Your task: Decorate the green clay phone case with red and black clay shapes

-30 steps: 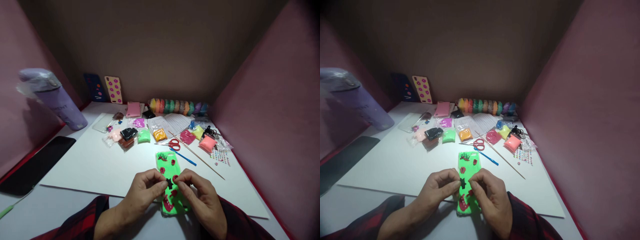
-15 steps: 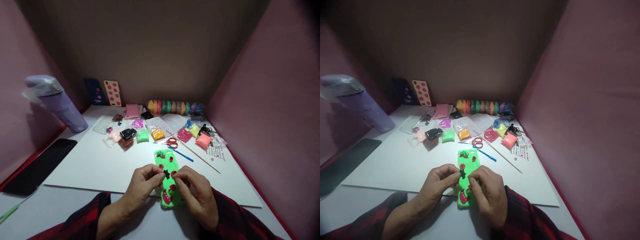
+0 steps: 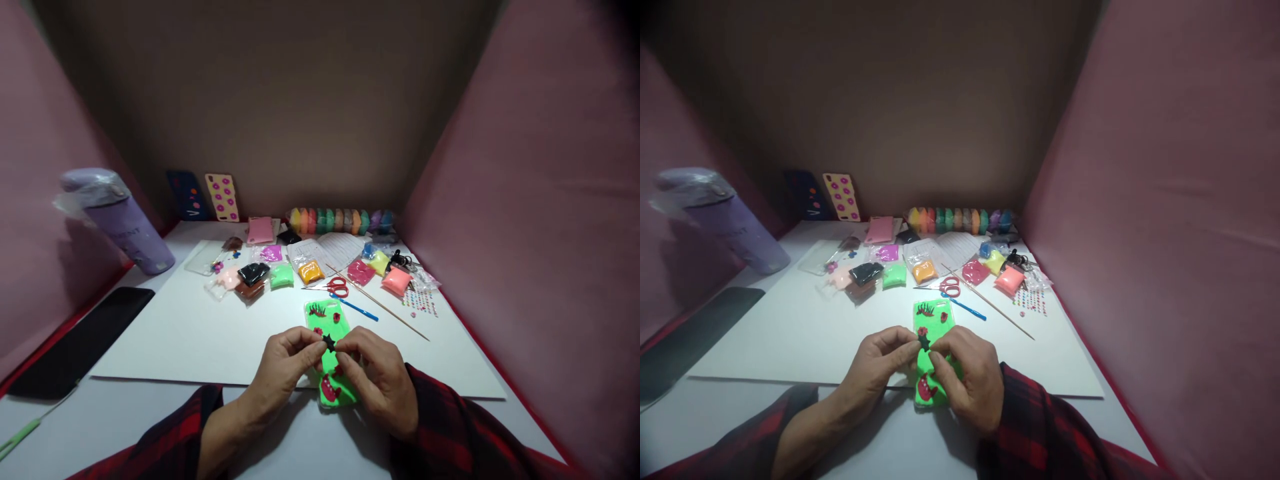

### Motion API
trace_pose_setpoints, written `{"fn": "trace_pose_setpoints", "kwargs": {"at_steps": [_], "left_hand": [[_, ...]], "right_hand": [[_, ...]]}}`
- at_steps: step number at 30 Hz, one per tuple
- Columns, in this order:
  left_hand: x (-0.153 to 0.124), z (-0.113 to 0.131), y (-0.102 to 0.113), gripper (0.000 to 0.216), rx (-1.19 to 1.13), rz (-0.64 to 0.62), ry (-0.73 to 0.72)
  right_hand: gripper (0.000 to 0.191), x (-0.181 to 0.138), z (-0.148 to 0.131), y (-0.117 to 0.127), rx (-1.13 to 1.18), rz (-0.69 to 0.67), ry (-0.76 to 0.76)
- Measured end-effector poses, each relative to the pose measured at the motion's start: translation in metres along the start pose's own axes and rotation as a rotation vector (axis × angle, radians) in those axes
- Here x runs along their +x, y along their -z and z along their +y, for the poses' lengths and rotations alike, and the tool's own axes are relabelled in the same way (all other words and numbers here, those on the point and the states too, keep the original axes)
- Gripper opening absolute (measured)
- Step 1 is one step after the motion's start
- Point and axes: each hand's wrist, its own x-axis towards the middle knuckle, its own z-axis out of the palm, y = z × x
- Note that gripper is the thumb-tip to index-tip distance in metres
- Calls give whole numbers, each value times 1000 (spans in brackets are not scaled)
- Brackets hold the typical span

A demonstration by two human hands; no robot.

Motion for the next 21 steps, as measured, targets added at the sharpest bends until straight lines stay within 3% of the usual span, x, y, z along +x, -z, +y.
{"fn": "trace_pose_setpoints", "kwargs": {"at_steps": [13, 21], "left_hand": [[-1, 2, -2, 23, -17, 10, 25], [-2, 4, -2, 25, -13, 19, 27]], "right_hand": [[10, 0, -4, 1, 8, 51, -102], [19, 0, 2, 0, 11, 66, -81]]}}
